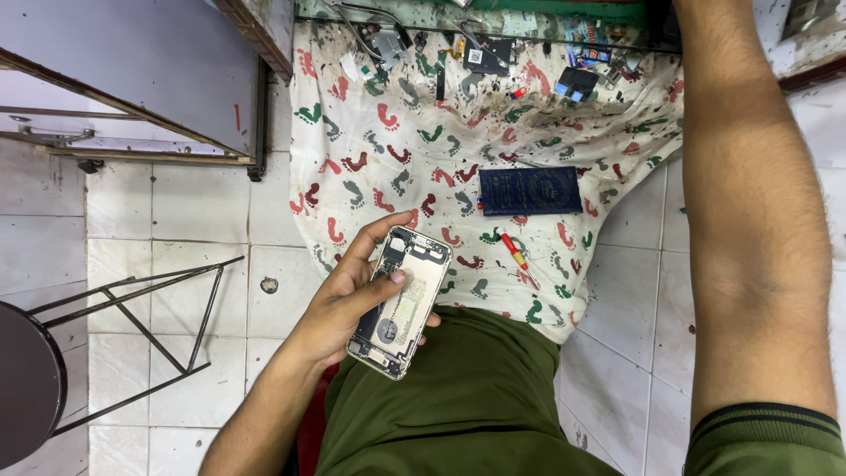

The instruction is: The person disassembles a smartphone using a screwdriver and tweezers. They remove screws, pry open the casing, and carefully detach internal components and connectors while the phone rests on their lap.

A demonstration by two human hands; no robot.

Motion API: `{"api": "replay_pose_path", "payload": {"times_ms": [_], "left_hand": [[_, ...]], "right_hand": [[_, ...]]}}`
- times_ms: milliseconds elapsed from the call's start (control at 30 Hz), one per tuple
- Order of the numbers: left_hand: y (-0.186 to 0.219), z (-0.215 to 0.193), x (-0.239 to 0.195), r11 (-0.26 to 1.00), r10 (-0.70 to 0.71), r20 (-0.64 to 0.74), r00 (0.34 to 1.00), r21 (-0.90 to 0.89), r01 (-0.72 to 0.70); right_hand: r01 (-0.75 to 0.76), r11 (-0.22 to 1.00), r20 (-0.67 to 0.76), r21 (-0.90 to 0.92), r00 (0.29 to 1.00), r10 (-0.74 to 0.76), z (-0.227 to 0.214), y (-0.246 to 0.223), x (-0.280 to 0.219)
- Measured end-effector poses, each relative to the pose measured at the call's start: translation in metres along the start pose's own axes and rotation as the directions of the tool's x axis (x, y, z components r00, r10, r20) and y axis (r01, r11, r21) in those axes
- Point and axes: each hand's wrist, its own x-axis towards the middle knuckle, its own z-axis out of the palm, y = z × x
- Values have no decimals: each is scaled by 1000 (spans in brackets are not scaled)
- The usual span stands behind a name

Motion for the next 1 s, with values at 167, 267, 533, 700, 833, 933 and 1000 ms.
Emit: {"api": "replay_pose_path", "payload": {"times_ms": [167,267,533,700,833,933,1000], "left_hand": [[-1,0,1,1000,-3,4,1000,6,3],[-3,-1,0,1000,-1,5,1000,-4,1],[-10,5,8,995,73,69,995,60,-77],[-9,22,7,1000,7,191,982,-8,-5],[-2,35,2,979,-117,314,942,-120,162],[-1,45,-1,957,-98,373,923,-220,190],[-2,49,-3,945,-91,381,920,-257,200]], "right_hand": [[6,1000,-29,26,1000,-5,-9,-4,-35],[23,998,-62,67,998,-19,-8,-16,-40],[58,848,-82,526,997,-18,-25,-49,-123],[-72,471,101,879,994,-36,-68,-87,-226],[-25,505,16,863,1000,22,-76,-142,-265],[94,628,-72,773,996,-61,-71,-168,-270],[159,605,-107,780,987,-122,-71,-173,-267]]}}
